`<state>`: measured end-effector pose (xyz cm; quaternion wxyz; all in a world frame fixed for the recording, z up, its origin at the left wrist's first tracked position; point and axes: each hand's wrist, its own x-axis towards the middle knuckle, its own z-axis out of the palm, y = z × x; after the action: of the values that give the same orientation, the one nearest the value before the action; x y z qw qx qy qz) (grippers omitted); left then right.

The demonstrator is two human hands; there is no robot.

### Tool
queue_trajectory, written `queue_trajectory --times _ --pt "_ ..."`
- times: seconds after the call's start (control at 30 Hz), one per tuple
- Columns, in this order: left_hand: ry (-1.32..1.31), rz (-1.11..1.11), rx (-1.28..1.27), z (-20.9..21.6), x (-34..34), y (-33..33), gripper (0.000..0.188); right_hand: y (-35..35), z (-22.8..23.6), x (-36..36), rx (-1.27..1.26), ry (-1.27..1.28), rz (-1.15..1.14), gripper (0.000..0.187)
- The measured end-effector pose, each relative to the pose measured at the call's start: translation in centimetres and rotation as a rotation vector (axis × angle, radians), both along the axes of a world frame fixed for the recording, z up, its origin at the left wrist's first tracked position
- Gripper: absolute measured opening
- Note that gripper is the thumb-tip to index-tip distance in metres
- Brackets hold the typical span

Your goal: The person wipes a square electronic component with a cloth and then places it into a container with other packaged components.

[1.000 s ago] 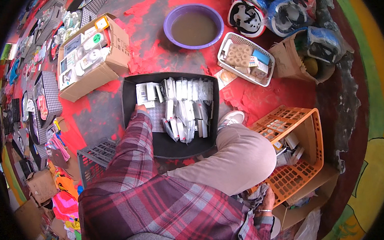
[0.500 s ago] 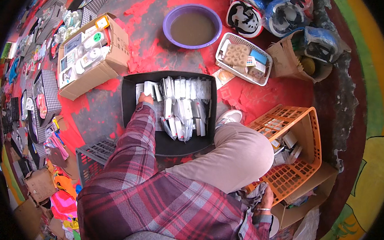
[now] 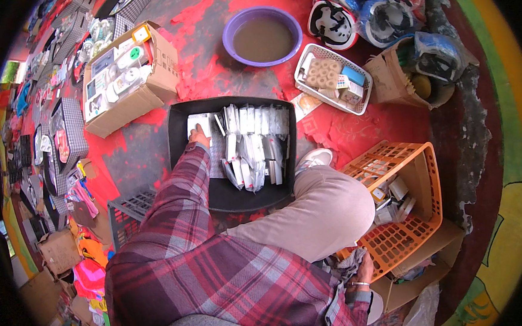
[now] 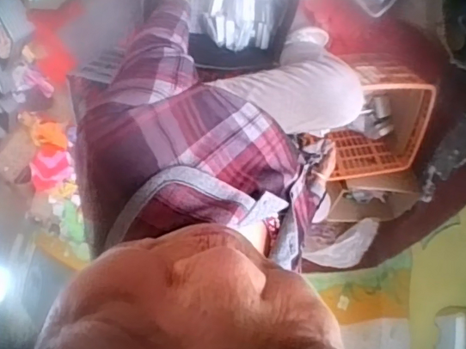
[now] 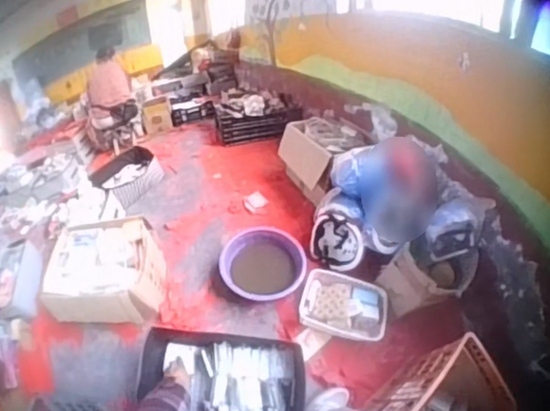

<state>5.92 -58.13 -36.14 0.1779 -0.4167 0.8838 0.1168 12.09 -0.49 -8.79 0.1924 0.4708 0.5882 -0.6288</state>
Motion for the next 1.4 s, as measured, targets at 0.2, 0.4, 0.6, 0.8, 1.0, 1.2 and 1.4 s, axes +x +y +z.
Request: queue_trajectory --times 0.2,0.4,0.6,0.8,1.0,1.2,1.4 --pt "0.198 0.261 0.000 -1.8 -1.3 0.3 0.059 2.9 -2.0 1.5 0.052 0.032 0.001 0.041" --pt "0.317 0.277 0.273 -1.1 -3.9 3.3 0.046 2.4 -2.0 1.2 0.032 0.029 -0.023 0.038" --pt "0.316 0.373 0.254 -2.4 -3.3 2.1 0.028 0.9 -0.8 0.7 0.114 -0.006 0.024 0.044" --pt "0.898 0.625 0.423 -8.2 3.6 -6.4 0.024 1.1 -1.2 0.3 0.054 -0.044 0.086 0.049" --pt "0.863 0.705 0.565 -6.4 0.8 -6.0 0.030 0.9 -1.3 1.6 0.101 -0.002 0.048 0.049" --pt "0.103 0.205 -0.203 -22.3 6.8 -14.7 0.035 -0.9 -0.9 -0.2 0.032 0.017 -0.004 0.024" --pt "-0.195 -0.229 -0.158 -25.1 4.2 -13.3 0.030 -0.5 -0.7 0.9 0.038 0.046 -0.038 0.024"
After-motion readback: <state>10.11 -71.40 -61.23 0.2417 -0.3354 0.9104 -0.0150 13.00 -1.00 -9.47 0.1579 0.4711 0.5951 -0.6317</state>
